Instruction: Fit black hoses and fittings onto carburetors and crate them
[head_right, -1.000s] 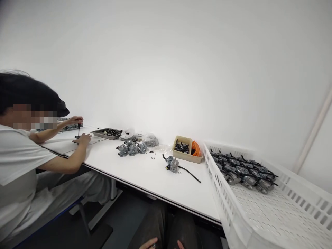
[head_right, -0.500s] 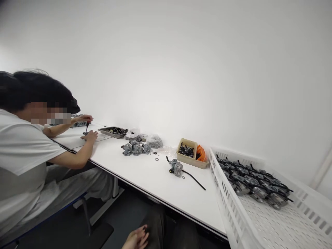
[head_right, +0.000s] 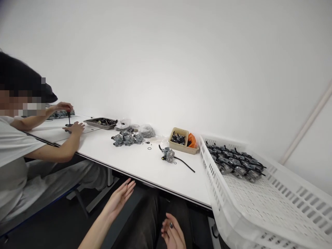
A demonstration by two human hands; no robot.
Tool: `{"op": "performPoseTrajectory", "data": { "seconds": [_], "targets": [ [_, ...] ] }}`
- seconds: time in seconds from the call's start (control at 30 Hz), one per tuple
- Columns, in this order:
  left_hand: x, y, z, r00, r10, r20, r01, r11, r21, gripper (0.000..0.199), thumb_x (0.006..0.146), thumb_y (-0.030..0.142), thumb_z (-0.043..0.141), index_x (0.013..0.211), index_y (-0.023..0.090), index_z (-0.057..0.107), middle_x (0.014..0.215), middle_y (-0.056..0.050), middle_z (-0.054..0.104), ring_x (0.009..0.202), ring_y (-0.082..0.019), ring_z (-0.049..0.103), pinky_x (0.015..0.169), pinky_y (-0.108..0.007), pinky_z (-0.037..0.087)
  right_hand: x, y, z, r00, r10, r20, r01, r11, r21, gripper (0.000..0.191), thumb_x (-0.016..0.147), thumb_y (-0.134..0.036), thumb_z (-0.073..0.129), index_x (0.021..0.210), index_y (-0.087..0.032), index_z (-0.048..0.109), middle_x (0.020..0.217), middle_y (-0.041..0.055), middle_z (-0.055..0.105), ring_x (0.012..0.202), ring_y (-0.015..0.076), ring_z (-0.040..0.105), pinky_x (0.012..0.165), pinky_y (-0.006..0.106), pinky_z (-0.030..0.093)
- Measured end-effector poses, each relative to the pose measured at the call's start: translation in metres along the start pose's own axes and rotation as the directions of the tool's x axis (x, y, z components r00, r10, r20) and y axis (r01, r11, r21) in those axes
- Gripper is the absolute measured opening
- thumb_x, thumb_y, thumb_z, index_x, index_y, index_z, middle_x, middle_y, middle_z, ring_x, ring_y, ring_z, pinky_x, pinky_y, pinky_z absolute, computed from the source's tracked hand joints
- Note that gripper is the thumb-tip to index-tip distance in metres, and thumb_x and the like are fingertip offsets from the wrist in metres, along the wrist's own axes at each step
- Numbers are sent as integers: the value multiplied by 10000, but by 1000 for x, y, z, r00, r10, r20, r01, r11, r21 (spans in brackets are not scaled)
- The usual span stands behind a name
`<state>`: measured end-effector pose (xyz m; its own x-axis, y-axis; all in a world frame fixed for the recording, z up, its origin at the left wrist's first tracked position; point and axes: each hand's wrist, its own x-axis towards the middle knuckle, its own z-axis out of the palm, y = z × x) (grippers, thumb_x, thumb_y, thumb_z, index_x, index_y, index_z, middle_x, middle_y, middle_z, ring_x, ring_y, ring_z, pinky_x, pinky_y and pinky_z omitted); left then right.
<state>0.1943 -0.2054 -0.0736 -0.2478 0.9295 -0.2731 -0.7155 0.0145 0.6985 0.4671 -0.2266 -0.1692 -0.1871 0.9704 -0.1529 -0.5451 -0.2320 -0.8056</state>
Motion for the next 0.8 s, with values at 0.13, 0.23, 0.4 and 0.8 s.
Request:
{"op": "performPoseTrajectory", "data": {
  "seconds": [0.13, 0.23, 0.4, 0.8],
  "targets": [
    [-40, 29, 30, 930, -81, 358, 131, 984, -119, 522, 967, 443, 373, 1390, 159, 486, 1465, -112, 459, 1389, -259, 380, 1153, -483, 319, -18, -15, 27, 987, -59, 149, 48, 996, 75, 512, 586, -546, 818, 969, -223, 712, 830, 76, 694, 751, 212, 648, 706, 354, 494],
    [-63, 42, 41, 712, -52, 700, 255, 948, -189, 719, 919, 656, 268, 1437, 187, 439, 1551, -82, 306, 1463, -268, 194, 1204, -481, 161, -37, -34, 50, 965, -143, 218, 144, 990, 11, 447, 692, -561, 743, 978, -219, 716, 843, 91, 706, 766, 219, 652, 706, 348, 497],
    [-77, 41, 54, 576, -52, 816, 259, 958, -121, 817, 892, 715, 119, 1460, 197, 395, 1563, -94, 271, 1470, -267, 148, 1210, -466, 78, -56, -60, 103, 840, -441, 315, 541, 721, -432, 353, 902, -420, 558, 1213, -280, 646, 1331, 107, 605, 1203, 281, 569, 994, 434, 457],
    [-97, 67, 35, 617, 374, 693, -786, 259, 561, 521, 803, 513, 638, 1296, 352, 598, 1451, -18, 485, 1462, -361, 163, 1146, -560, -181, -20, -37, 227, 734, -343, 586, 485, 869, -100, 742, 922, -633, -19, 1460, -301, 369, 1465, 84, 476, 1357, 252, 441, 1066, 602, 360]
  ]
}}
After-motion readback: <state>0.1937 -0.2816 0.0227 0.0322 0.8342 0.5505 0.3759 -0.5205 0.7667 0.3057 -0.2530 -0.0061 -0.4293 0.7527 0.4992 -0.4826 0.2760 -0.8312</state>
